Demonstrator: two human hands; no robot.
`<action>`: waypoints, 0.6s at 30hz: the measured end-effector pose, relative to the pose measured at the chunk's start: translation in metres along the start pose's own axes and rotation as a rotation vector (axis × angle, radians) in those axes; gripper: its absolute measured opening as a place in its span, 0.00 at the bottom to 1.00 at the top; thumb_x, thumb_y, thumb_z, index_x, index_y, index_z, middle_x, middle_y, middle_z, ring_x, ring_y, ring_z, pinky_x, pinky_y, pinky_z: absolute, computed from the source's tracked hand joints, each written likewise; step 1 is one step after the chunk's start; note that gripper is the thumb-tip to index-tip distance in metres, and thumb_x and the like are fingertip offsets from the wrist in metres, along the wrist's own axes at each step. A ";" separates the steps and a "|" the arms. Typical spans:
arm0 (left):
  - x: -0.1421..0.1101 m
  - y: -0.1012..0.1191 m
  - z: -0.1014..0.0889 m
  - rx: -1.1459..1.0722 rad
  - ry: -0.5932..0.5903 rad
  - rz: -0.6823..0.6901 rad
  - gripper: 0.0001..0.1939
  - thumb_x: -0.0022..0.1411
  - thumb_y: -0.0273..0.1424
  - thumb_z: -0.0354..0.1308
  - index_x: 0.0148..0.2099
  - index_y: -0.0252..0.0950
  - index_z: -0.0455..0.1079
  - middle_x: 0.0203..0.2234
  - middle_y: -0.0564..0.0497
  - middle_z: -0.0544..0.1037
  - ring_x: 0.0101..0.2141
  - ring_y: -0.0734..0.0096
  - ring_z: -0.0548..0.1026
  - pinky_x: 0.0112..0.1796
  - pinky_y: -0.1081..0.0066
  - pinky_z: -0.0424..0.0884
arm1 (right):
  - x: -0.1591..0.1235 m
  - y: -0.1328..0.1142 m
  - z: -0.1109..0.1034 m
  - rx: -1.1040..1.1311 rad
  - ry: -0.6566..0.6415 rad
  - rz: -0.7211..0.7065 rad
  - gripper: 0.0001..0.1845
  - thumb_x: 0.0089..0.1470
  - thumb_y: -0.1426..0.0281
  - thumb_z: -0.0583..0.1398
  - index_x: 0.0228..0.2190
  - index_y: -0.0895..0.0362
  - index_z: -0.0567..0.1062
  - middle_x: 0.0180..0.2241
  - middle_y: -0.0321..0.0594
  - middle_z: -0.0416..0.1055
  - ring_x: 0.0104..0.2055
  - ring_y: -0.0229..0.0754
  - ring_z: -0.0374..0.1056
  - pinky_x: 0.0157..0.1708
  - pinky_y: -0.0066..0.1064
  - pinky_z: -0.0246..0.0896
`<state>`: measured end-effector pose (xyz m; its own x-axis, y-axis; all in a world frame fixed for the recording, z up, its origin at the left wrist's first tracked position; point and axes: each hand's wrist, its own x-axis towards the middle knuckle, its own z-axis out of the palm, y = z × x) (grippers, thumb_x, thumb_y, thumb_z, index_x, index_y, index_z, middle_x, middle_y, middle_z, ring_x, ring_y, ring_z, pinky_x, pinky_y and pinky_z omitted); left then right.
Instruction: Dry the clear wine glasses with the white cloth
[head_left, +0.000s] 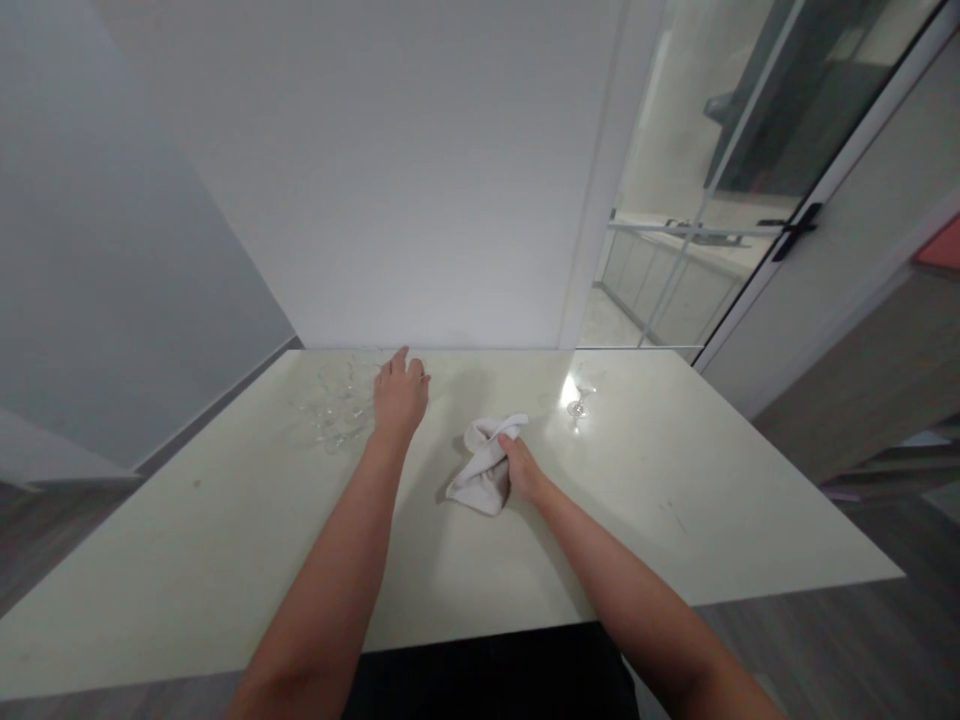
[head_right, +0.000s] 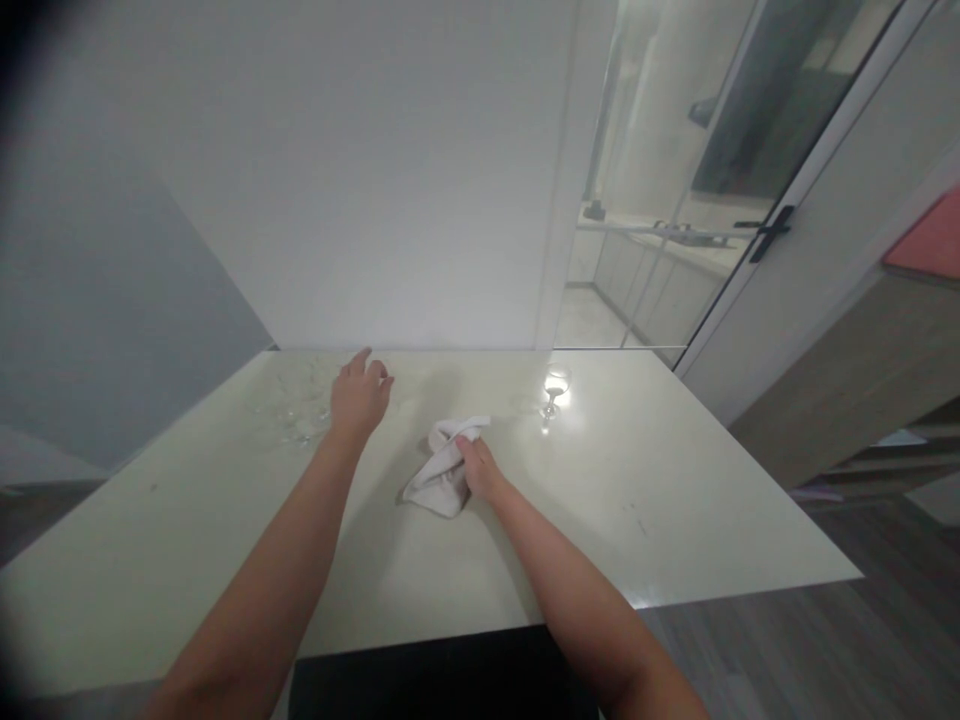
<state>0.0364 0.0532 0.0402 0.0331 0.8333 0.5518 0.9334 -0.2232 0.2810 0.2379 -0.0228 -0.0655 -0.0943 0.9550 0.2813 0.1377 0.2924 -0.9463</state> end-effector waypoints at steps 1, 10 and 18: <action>-0.002 0.003 -0.002 -0.045 -0.001 0.032 0.08 0.63 0.30 0.50 0.42 0.36 0.67 0.63 0.40 0.59 0.60 0.49 0.60 0.56 0.52 0.58 | 0.002 0.002 -0.001 0.044 0.031 0.022 0.33 0.58 0.48 0.46 0.48 0.58 0.73 0.50 0.48 0.72 0.56 0.48 0.64 0.59 0.41 0.54; -0.048 0.024 0.010 -1.275 0.192 -0.317 0.14 0.61 0.46 0.50 0.40 0.41 0.61 0.59 0.48 0.65 0.47 0.66 0.75 0.42 0.66 0.72 | 0.008 -0.021 -0.014 0.645 0.172 0.368 0.26 0.52 0.53 0.50 0.37 0.60 0.74 0.35 0.47 0.77 0.46 0.53 0.72 0.47 0.41 0.67; -0.064 0.034 0.011 -1.852 -0.336 -0.524 0.15 0.55 0.43 0.57 0.29 0.36 0.62 0.36 0.52 0.77 0.26 0.76 0.74 0.24 0.77 0.66 | 0.008 -0.035 -0.023 0.983 0.188 0.205 0.18 0.41 0.65 0.53 0.36 0.54 0.74 0.34 0.38 0.77 0.45 0.50 0.71 0.48 0.41 0.65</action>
<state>0.0702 -0.0019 0.0058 0.1875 0.9799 0.0683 -0.5868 0.0560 0.8078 0.2550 -0.0240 -0.0266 0.0078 0.9992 0.0392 -0.7445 0.0320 -0.6668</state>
